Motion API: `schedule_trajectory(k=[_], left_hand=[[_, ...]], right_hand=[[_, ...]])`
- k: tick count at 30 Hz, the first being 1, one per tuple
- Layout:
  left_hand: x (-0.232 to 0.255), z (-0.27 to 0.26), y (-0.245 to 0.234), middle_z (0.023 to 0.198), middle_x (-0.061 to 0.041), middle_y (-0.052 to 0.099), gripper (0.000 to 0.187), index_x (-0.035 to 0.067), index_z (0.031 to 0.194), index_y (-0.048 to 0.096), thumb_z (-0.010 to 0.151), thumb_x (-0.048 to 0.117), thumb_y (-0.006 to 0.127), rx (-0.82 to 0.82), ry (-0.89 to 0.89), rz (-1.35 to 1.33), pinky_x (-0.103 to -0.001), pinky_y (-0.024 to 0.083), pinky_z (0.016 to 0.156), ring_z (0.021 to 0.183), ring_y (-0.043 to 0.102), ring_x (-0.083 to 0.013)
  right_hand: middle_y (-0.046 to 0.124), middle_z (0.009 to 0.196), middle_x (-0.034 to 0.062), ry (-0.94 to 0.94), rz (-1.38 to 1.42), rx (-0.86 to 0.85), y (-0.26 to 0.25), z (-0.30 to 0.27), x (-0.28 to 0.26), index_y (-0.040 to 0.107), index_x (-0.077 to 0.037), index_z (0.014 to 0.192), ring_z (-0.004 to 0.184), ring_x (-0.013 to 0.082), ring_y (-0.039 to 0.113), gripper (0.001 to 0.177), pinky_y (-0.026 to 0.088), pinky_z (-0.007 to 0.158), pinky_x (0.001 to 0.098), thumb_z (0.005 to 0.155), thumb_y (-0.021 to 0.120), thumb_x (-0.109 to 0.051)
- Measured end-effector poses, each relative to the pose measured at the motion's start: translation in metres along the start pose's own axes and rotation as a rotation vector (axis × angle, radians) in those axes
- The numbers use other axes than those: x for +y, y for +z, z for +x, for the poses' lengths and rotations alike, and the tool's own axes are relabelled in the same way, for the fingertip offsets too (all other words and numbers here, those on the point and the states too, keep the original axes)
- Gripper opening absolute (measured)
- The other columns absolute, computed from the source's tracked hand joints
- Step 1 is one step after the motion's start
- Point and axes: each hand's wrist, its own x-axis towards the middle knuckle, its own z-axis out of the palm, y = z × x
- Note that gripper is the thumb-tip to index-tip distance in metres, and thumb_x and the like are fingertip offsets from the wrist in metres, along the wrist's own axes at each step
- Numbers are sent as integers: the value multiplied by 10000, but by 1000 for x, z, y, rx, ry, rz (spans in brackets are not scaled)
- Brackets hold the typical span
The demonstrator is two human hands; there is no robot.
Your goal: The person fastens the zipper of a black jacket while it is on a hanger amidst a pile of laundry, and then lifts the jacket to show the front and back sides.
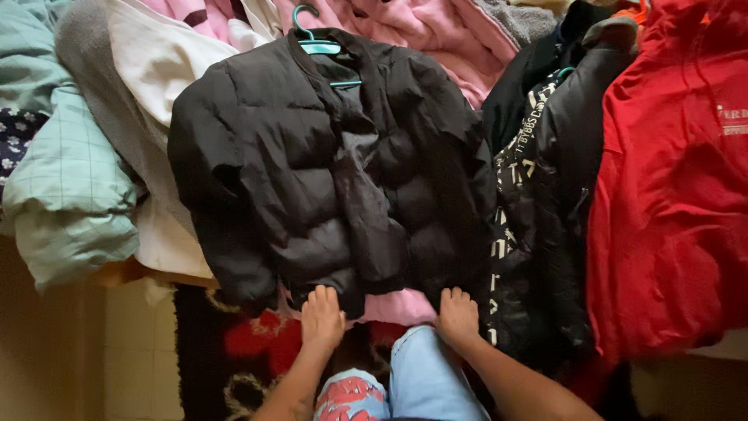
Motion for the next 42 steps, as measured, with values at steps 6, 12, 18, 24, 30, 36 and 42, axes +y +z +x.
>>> schedule_trajectory(k=[6,12,18,24,30,36,42], left_hand=[[9,18,17,1103,-151,587,598,45,1075,600,669,394,868,47,-113,-22,-505,478,849,1034,583,-367],[1,56,31,1089,-192,713,228,40,999,722,831,192,698,-109,-224,-96,-482,526,935,1024,687,-386],[-39,32,9,1022,-242,711,484,-10,1047,676,748,331,844,-28,-174,-551,-471,521,838,974,667,-381],[-72,13,-52,793,-80,674,229,-24,1042,686,888,135,743,-222,-238,-1503,-332,452,542,616,571,-153],[-2,10,-141,717,-40,619,429,29,1213,540,862,60,784,-66,-51,-1365,-293,432,509,580,525,-104],[69,4,-185,827,-15,691,483,142,1331,486,888,61,661,142,103,-1533,-245,504,613,698,625,-88],[79,12,-176,967,-68,719,136,16,1091,701,977,29,628,398,290,-1232,-261,530,817,909,659,-129]], right_hand=[[660,981,168,-64,25,149,17,22,11,612,-63,983,922,375,669,280,545,816,485,770,759,-173],[703,999,180,0,419,-64,-18,11,13,648,-62,963,942,390,660,243,533,817,472,726,698,-88],[640,863,68,139,856,-272,-66,-4,24,629,-60,978,802,201,617,268,502,728,357,756,779,-72],[548,810,-1,-19,1453,-257,-146,-19,33,606,-204,1294,748,135,531,587,442,672,291,766,711,29],[753,1034,24,-190,1575,-238,-230,-35,-23,661,-21,1301,937,122,690,460,538,828,259,841,651,-41],[704,933,58,-430,1814,-119,-226,-6,-57,645,-18,1137,827,164,672,226,546,749,326,923,703,-57],[732,969,54,-423,1770,-194,-242,-15,-77,674,16,1168,859,157,684,250,554,801,320,936,686,-76]])
